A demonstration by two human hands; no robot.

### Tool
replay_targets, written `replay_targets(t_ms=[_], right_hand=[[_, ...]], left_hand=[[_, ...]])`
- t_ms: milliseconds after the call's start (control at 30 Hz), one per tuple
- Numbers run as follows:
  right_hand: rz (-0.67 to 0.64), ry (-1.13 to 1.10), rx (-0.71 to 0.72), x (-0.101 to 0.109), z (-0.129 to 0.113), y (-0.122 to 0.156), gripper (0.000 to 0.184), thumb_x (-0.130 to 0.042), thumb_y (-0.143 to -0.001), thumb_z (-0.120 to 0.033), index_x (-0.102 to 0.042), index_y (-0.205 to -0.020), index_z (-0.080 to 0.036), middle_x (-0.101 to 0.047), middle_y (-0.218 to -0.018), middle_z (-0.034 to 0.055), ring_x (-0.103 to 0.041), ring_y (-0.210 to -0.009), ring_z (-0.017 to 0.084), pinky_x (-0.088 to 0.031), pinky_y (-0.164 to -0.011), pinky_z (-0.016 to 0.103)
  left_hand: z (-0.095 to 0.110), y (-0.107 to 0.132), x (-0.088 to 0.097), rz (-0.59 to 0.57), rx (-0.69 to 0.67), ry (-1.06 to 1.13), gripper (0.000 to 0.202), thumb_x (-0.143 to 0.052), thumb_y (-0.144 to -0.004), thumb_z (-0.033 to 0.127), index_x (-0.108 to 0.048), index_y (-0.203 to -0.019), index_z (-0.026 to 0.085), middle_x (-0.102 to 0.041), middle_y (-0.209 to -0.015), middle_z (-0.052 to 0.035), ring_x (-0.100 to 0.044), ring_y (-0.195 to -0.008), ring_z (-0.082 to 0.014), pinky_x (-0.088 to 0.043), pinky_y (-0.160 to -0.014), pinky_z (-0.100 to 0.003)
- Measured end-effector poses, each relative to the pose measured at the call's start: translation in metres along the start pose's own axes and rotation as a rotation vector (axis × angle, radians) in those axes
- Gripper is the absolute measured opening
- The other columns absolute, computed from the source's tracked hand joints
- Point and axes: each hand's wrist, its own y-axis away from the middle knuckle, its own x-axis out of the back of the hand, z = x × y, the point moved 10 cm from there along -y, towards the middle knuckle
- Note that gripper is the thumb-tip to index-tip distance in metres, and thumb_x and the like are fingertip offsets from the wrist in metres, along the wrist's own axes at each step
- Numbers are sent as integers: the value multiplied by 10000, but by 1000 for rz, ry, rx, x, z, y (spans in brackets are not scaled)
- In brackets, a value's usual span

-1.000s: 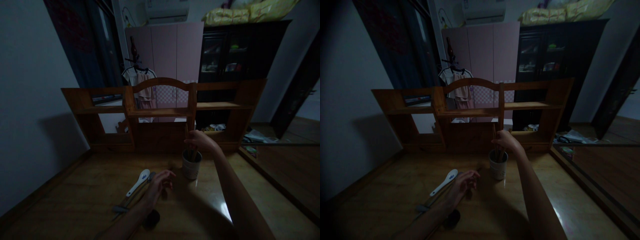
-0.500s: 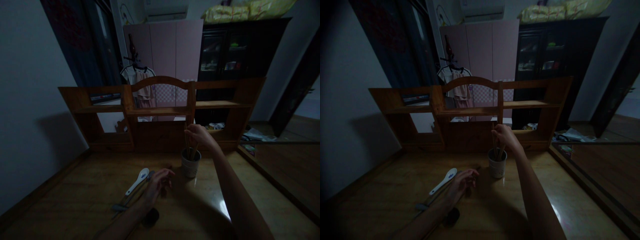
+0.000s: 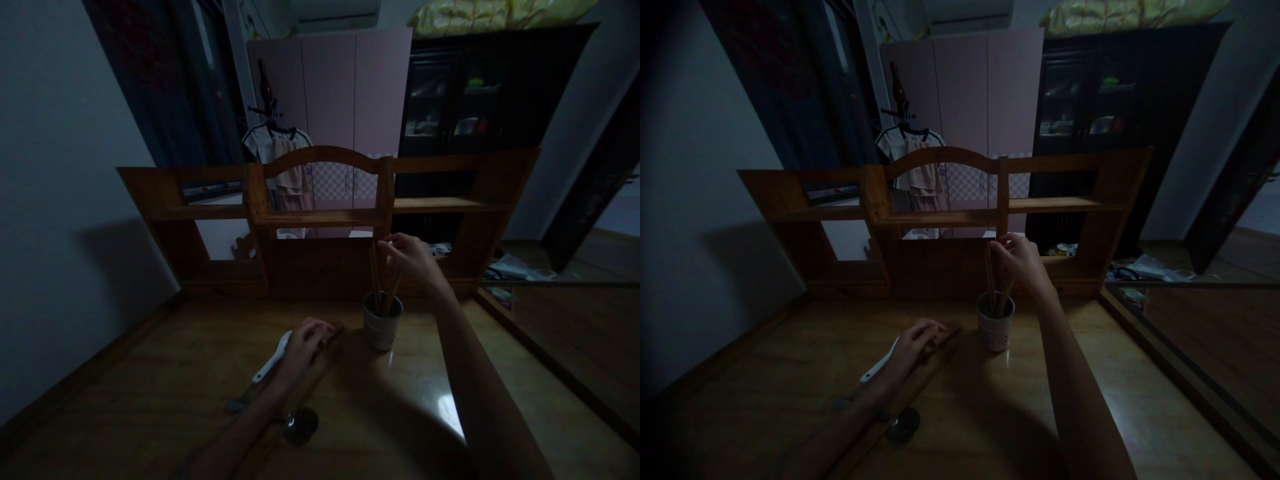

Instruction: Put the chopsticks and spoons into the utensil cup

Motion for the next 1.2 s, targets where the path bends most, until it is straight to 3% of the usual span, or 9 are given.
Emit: replay_targets(t_ms=[67,167,333,567,667,933,1200], right_hand=[[79,7,23,13,-3,0,350,-556,-868,-480,-699,-928,-166,-721,-768,68,-673,-628,192,-448,-521,241],[163,-10,52,28,-6,1,338,-536,-881,-465,-703,-891,-170,-734,-803,70,-665,-572,180,-449,-495,243],[300,4,80,56,-12,8,307,-525,-894,-410,-701,-842,-164,-731,-748,66,-676,-576,185,-447,-497,236],[427,8,85,91,-16,18,302,-521,-904,-391,-707,-816,-170,-725,-725,61,-635,-486,145,-430,-455,224],[448,-11,77,98,-16,20,295,-526,-903,-395,-705,-829,-173,-723,-716,57,-609,-443,128,-418,-424,218],[438,-12,70,97,-19,19,270,-544,-899,-365,-714,-816,-172,-715,-676,44,-590,-422,121,-400,-403,210],[422,30,95,91,-25,19,281,-533,-901,-359,-710,-801,-165,-707,-655,47,-617,-482,138,-424,-451,217]], left_hand=[[1,-6,13,61,-100,-310,200,-572,-828,335,-694,-904,196,-633,-955,-61,-593,-842,-200,-461,-774,-300],[-7,-8,15,54,-151,-651,222,-579,-823,312,-655,-1007,213,-613,-1008,-62,-578,-938,-215,-449,-839,-327],[-9,2,0,-11,-151,-897,276,-605,-815,424,-607,-966,193,-608,-962,-65,-549,-950,-245,-417,-838,-356],[-4,13,-14,-79,-154,-901,424,-644,-740,583,-561,-881,191,-587,-890,-45,-525,-875,-244,-382,-744,-327],[-7,15,-16,-87,-172,-895,401,-667,-727,562,-554,-826,191,-578,-867,-38,-516,-859,-237,-369,-720,-313],[-15,15,-21,-82,-206,-852,201,-625,-788,367,-560,-719,189,-587,-772,-17,-528,-799,-209,-355,-685,-289],[-8,13,-24,-68,-186,-823,172,-598,-792,331,-571,-702,187,-612,-750,-22,-553,-770,-201,-364,-670,-285]])
